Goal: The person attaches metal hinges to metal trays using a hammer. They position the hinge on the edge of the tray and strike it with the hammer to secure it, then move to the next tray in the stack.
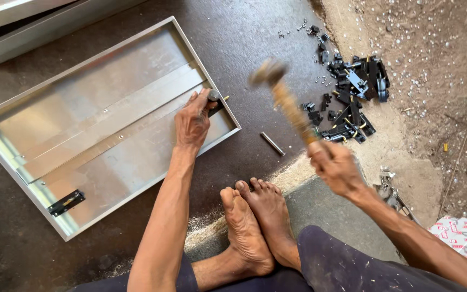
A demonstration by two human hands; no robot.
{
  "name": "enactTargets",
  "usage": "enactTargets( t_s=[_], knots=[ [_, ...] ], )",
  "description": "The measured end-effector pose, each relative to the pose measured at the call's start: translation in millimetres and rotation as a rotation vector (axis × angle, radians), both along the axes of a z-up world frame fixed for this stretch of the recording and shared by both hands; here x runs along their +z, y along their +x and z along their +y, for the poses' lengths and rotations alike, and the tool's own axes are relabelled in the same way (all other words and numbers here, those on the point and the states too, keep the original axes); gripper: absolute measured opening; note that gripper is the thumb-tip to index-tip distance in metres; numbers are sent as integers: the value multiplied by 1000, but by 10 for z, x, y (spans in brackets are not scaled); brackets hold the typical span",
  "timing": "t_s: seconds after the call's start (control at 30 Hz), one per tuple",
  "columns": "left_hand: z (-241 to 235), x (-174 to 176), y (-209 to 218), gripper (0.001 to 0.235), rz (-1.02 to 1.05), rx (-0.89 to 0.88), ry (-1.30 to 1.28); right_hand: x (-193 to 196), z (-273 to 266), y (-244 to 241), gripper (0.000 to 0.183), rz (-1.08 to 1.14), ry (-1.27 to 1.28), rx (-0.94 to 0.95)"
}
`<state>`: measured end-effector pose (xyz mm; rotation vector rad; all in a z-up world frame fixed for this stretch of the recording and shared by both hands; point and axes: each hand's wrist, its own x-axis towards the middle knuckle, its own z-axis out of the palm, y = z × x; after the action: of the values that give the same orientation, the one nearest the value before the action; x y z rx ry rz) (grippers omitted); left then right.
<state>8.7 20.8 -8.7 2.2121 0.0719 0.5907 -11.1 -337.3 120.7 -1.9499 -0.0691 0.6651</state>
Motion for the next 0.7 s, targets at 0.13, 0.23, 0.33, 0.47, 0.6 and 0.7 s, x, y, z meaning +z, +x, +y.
enactTargets(
  t_s=[0.13,0.23,0.33,0.47,0.6,0.7],
  knots=[
    [4,-66,13,28,16,0,-16,9,166,163,41,-624,533,-9],
    [-44,-96,48,28,-8,-12,-2,-281,457,156,44,-781,105,214],
    [-24,-1,18,27,69,14,-15,-247,594,-117,40,-352,-363,250],
    [23,47,37,31,274,64,-99,-76,498,53,40,-492,-232,176],
    [-15,-91,26,29,-77,60,25,-120,405,191,34,-475,764,-353],
    [-17,-109,35,27,-9,59,51,-567,557,209,46,-976,350,187]
  ],
)
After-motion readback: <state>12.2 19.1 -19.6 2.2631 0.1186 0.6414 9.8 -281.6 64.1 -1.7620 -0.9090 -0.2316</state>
